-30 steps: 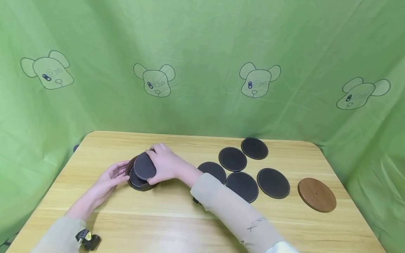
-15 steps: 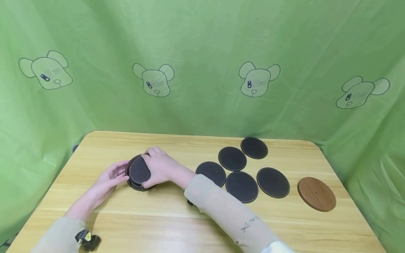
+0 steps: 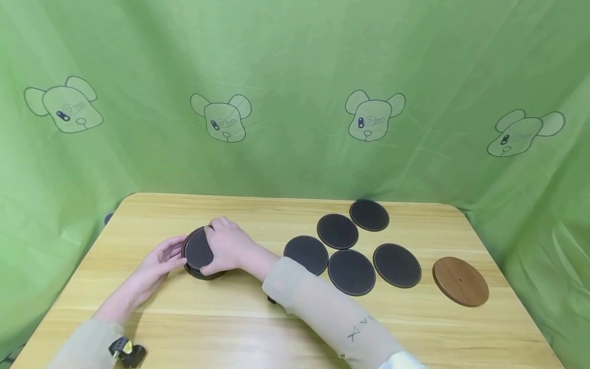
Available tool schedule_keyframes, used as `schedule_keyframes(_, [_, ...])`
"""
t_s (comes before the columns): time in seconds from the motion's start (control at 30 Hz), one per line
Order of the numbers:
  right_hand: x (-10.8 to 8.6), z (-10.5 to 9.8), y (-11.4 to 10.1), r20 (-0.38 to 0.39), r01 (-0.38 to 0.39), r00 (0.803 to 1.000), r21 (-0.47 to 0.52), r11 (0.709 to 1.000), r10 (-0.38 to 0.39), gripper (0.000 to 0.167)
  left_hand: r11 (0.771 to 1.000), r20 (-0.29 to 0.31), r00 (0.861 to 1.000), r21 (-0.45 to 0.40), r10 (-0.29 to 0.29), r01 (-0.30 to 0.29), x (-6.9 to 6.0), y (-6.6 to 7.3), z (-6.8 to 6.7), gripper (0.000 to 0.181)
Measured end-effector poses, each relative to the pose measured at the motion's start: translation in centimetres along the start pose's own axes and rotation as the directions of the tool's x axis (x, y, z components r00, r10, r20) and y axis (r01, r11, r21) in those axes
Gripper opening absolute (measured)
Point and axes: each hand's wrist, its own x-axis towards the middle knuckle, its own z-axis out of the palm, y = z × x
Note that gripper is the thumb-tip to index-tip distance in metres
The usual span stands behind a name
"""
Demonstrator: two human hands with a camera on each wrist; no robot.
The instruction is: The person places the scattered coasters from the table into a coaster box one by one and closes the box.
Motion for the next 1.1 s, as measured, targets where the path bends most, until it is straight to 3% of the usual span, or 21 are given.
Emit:
schedule_keyframes(0.7, [0.1,0.8,-1.3,-0.009,-0.078,0.997,-0.09,0.993,0.078,0.102,1.0,0.008,1.0,-0.019,0.015,-0.015,0.1,-0.2,0.0,0.069])
schedule_keyframes(0.93, [-0.1,1.0,-1.0,-0.023,-0.062,0.998,-0.078,0.995,0.06,0.1,1.0,0.002,1.0,-0.011,0.006,-0.006,0.1,-0.1,0.0,0.072])
schedule_keyframes(1.1, [-0.3,1.1,-0.2,-0.028,-0.032,0.999,-0.013,0.999,0.032,0.098,1.0,-0.002,1.0,-0.018,-0.001,0.001,0.1,-0.2,0.0,0.071])
